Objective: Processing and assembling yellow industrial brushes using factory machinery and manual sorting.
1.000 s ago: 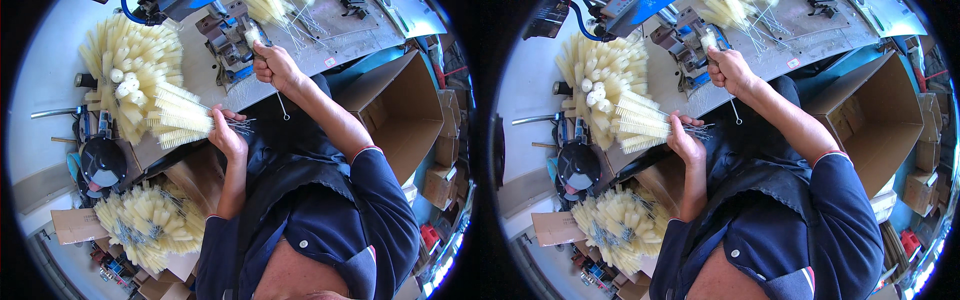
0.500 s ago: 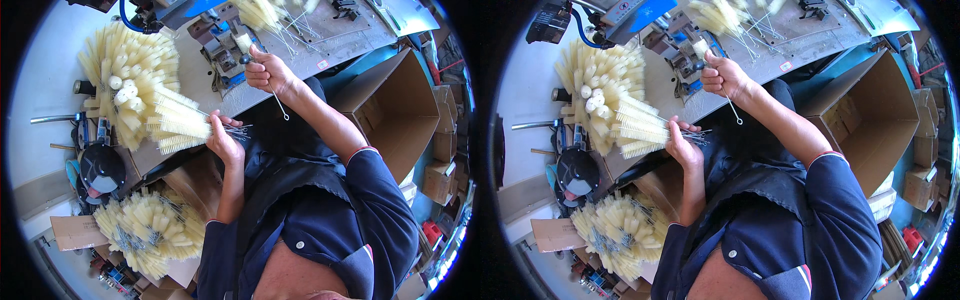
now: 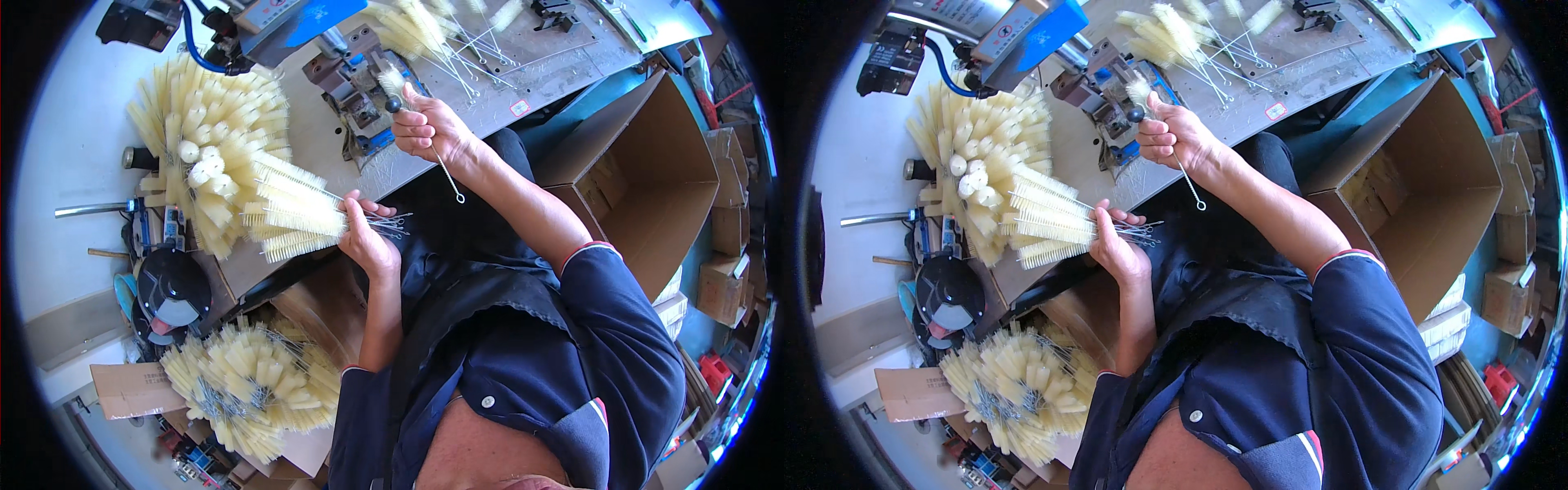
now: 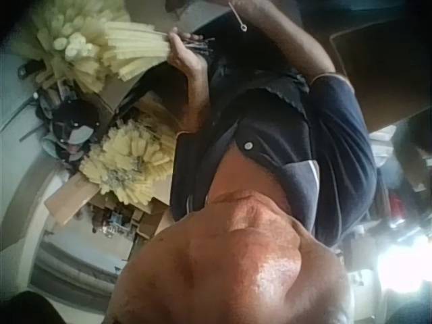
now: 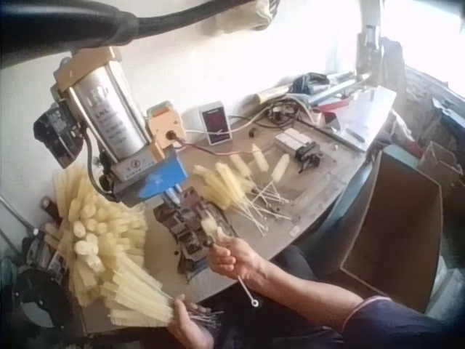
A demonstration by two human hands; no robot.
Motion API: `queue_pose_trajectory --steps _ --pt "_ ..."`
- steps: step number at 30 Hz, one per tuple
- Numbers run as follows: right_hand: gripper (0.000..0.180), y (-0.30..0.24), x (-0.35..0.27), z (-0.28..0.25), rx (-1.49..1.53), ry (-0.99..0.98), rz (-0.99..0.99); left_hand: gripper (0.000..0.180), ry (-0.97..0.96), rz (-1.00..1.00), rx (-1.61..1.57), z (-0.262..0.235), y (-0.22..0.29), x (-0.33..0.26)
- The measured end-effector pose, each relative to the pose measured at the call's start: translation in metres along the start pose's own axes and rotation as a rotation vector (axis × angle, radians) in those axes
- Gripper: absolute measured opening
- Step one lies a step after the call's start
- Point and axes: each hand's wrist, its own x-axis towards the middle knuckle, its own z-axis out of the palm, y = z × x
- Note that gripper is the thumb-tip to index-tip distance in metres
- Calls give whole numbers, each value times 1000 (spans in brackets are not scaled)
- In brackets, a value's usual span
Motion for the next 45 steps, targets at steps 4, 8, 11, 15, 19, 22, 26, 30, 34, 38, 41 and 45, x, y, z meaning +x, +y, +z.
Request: queue_pose_trajectory --steps 4,8,11,15,19,22,26,30,34,38,41,45 --pt "44 -1 -1 -2 -25 0 36 26 -4 -4 -5 3 0 0" --pt "44 1 -3 -4 -101 39 -9 26 -4 13 0 2 0 0" --pt "44 1 -2 -3 -97 31 2 27 10 42 28 1 1 0" --pt "39 2 0 2 -96 58 12 27 45 45 52 1 -1 -1" --pt "27 4 -3 14 -232 202 -35 28 29 39 40 2 -1 -3" --pt "26 3 -8 24 -343 306 -76 29 19 28 13 1 0 -3" --pt "43 -7 -29 24 -708 421 -236 28 10 46 2 0 2 -1" --pt "66 -64 -58 11 -1300 852 -718 26 3 19 -3 -1 4 -1" --pt "66 -164 -84 -2 -1623 1314 -961 24 5 10 1 -1 4 -1" --pt "57 -223 -84 -8 -1971 1556 -582 22 2 15 -14 2 1 -1" --pt "54 -235 -59 1 -2123 1558 -473 27 -24 51 60 3 0 -1" --pt "59 -221 -17 17 -2372 1381 -448 39 -60 78 51 2 1 -7"
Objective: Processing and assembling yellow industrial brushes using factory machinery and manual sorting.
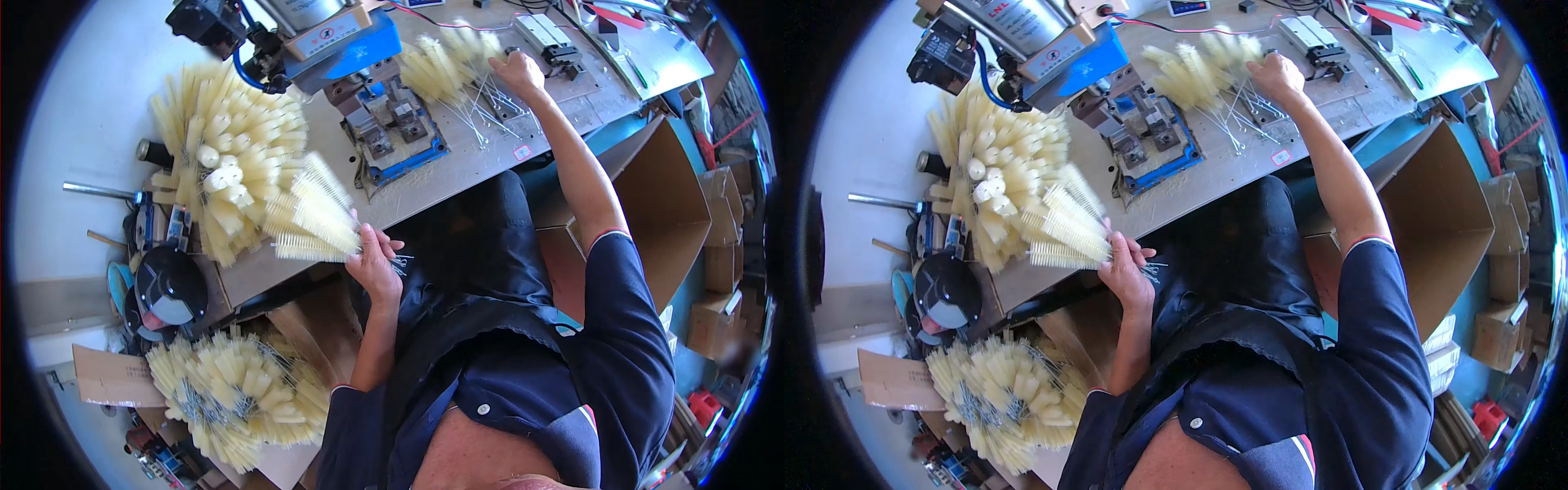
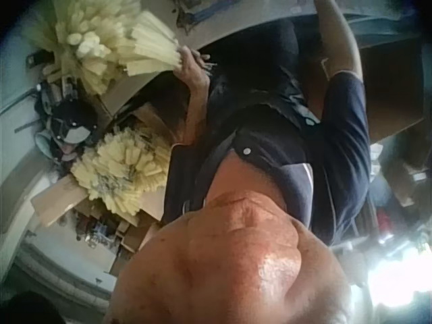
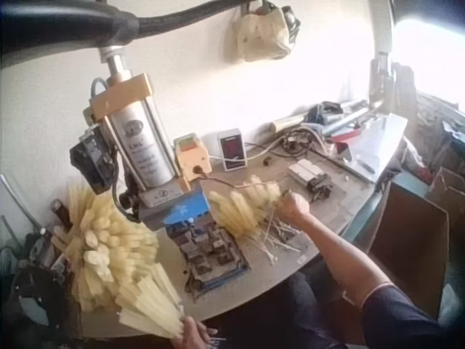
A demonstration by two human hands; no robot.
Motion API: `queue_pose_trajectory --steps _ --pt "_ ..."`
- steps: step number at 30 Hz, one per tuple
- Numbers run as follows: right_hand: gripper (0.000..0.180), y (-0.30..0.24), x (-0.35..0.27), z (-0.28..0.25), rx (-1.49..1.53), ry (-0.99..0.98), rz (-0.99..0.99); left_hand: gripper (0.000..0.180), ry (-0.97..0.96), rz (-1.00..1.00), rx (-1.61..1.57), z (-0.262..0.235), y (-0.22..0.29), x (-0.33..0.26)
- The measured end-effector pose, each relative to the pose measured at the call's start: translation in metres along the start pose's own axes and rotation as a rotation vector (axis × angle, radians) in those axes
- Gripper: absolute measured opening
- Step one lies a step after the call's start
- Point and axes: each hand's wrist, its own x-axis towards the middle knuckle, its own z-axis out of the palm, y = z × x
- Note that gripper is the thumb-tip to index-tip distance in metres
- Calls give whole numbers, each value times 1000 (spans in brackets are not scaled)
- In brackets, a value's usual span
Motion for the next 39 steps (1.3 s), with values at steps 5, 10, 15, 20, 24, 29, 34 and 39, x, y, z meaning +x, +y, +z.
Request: queue_pose_trajectory --steps 5,10,15,20,24,29,34,39 --pt "61 -45 -31 3 -34 259 -177 40 14 -6 -26 -1 0 0" --pt "41 -76 -149 6 611 -196 -117 28 31 10 -65 2 -8 0" --pt "48 -129 -254 20 1101 -753 -233 22 -116 -58 -73 13 -15 -10" --pt "48 -154 -258 21 1164 -694 36 22 -152 -128 -22 12 -9 -25" --pt "45 -156 -245 33 1448 -698 183 34 -48 -66 -80 1 0 -29" --pt "35 -158 -228 40 1488 -723 205 33 25 -72 -122 -13 7 -16" --pt "55 -167 -209 30 1613 -910 349 32 29 -62 -117 -14 4 -8" --pt "62 -171 -203 15 1814 -1045 389 31 18 -39 -91 -14 4 -4"
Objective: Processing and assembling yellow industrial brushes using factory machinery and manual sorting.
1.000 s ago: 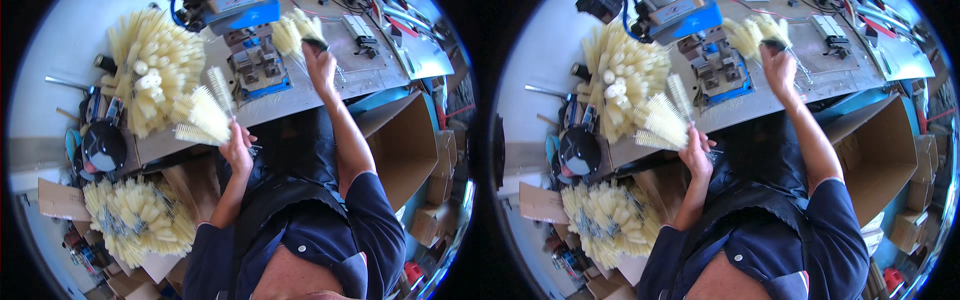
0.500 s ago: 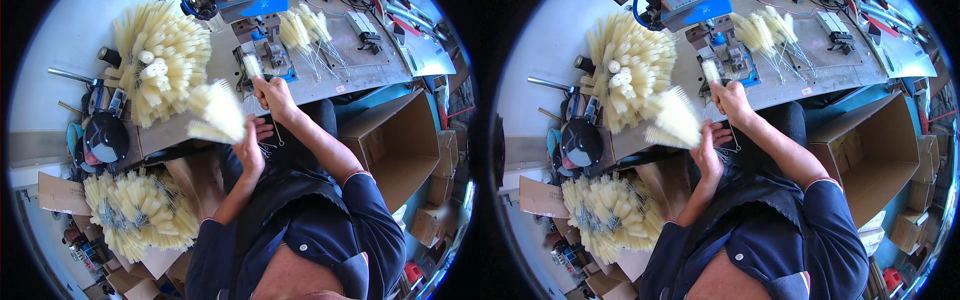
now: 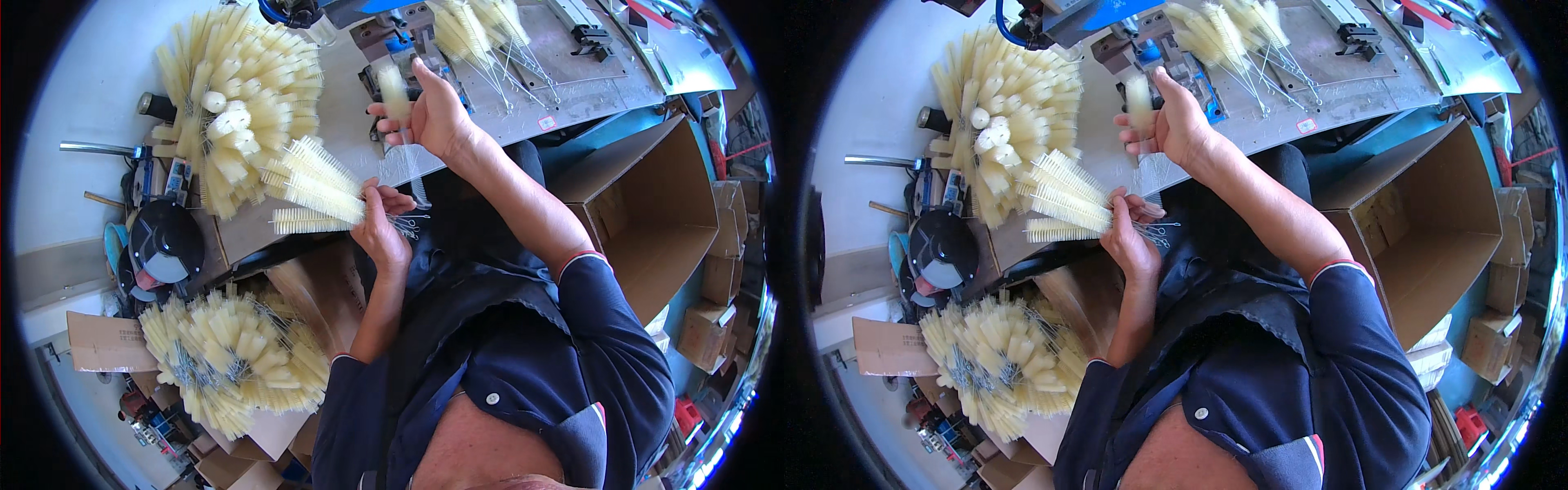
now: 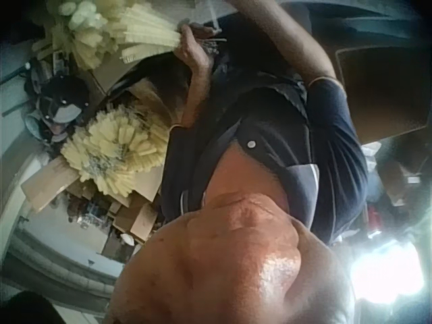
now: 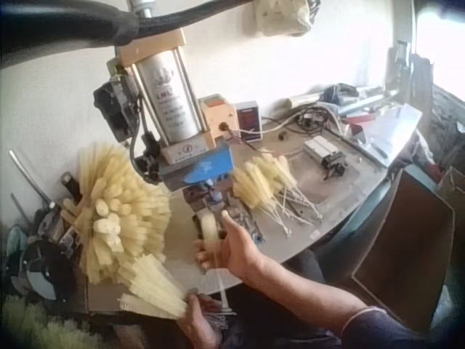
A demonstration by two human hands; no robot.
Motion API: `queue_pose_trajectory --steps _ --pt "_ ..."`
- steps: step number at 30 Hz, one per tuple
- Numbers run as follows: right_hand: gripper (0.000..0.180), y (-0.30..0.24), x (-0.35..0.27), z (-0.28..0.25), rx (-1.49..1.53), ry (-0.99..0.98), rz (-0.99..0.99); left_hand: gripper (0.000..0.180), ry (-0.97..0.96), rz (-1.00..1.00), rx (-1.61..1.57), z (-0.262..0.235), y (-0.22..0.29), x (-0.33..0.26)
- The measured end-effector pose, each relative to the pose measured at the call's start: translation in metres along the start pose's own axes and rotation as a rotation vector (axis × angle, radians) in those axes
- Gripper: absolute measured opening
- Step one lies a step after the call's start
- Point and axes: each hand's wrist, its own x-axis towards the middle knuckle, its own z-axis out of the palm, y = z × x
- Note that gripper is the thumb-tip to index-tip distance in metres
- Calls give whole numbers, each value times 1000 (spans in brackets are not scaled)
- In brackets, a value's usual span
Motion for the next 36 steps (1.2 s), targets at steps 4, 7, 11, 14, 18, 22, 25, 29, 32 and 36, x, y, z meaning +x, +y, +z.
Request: queue_pose_trajectory --steps 4,7,11,14,18,22,25,29,32,36 --pt "45 6 7 5 -45 -10 14 30 16 5 18 1 1 4" --pt "27 21 19 5 -41 44 75 29 36 7 13 1 1 4" --pt "32 45 15 1 -163 62 67 33 50 16 16 -1 -1 6" --pt "47 49 -2 -7 -307 137 -112 39 46 17 92 -7 -2 11" --pt "63 29 -21 -29 -395 232 -261 45 23 49 113 -8 -6 14" --pt "59 11 -22 -44 -351 247 -270 46 1 46 118 -1 -9 15" --pt "56 7 -18 -46 -338 262 -275 44 -2 32 129 3 -9 14" --pt "49 4 -15 -45 -433 324 -270 43 -30 32 129 4 -10 13" --pt "43 -3 -15 -46 -431 341 -261 37 -39 13 149 3 -10 14" --pt "40 -11 -17 -48 -392 306 -219 37 -37 21 149 5 -12 15"
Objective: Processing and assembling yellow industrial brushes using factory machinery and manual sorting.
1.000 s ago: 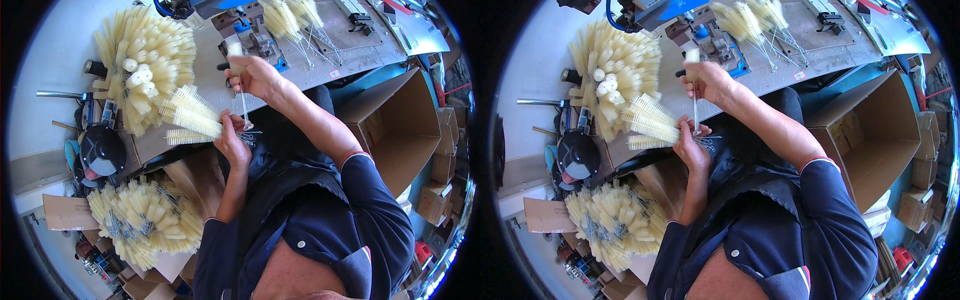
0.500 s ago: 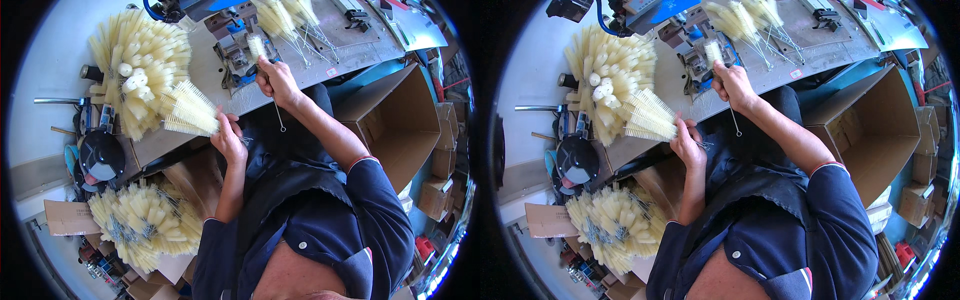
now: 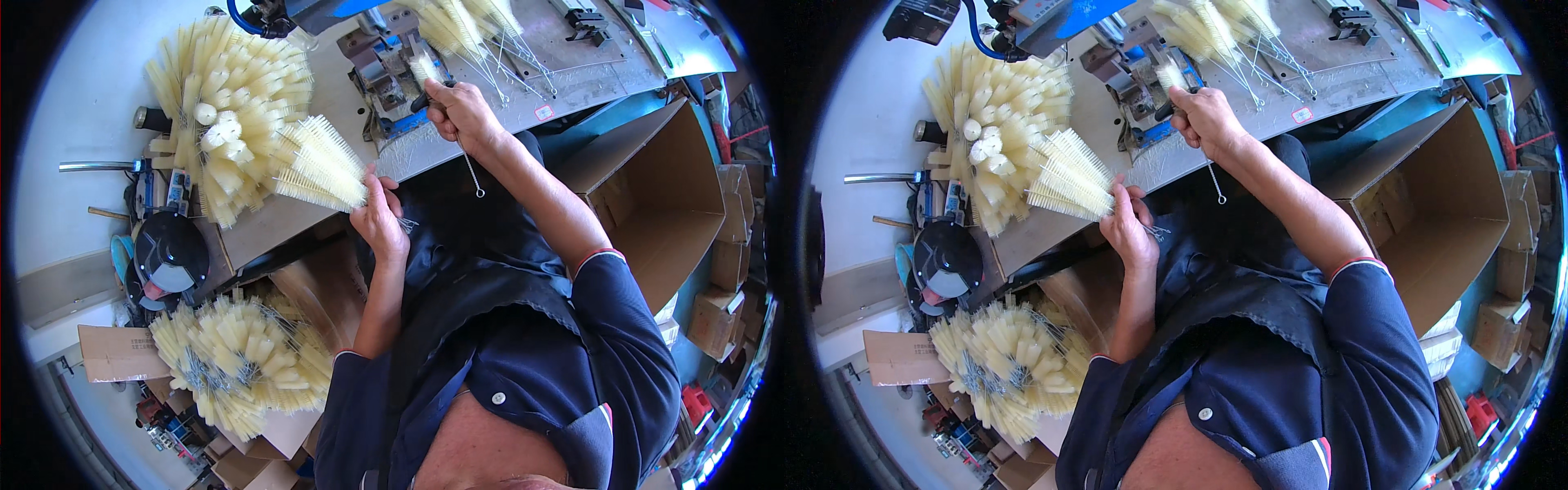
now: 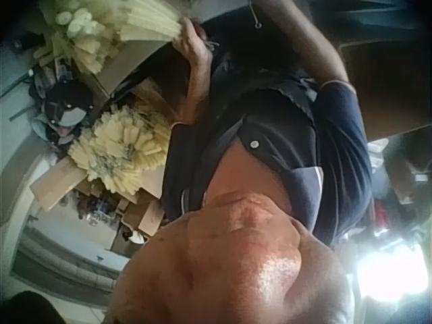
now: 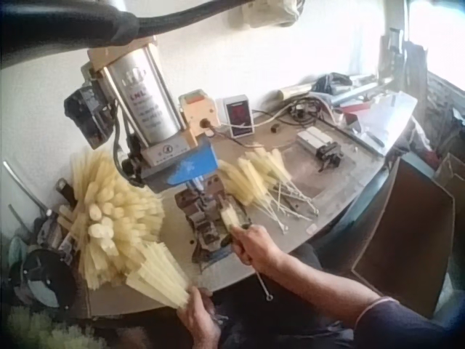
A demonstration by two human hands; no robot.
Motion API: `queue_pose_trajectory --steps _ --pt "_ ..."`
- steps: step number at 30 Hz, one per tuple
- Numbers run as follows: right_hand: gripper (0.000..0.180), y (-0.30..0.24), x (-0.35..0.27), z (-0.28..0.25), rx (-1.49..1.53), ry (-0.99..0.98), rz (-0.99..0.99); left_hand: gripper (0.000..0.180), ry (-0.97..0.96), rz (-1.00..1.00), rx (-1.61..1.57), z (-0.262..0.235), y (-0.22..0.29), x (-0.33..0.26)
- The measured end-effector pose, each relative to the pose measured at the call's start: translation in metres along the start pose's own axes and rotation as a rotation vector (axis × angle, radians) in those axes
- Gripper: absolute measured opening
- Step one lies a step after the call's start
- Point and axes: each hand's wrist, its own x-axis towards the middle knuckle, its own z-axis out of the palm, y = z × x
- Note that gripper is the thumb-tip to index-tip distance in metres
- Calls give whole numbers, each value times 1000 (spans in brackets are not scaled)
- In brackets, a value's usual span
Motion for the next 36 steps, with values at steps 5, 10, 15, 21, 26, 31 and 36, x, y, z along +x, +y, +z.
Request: queue_pose_trajectory --steps 5,10,15,21,26,31,36 --pt "40 1 1 0 12 -24 12 35 -94 -68 60 -5 2 1" --pt "40 1 2 -4 28 -35 33 38 -67 -91 25 -8 -2 -2" --pt "45 -2 0 -8 -52 -40 -9 35 21 -59 -41 -7 -7 0" --pt "58 -14 15 -34 -342 127 -141 34 81 -43 -89 -8 -5 3" --pt "68 -56 62 -61 -700 240 -358 43 -24 -203 -17 -14 2 -2" --pt "46 -44 49 -43 -725 637 -965 39 21 -182 -71 -12 1 -3" --pt "55 30 -20 2 -697 16 -513 26 23 -150 -123 0 -5 -4"
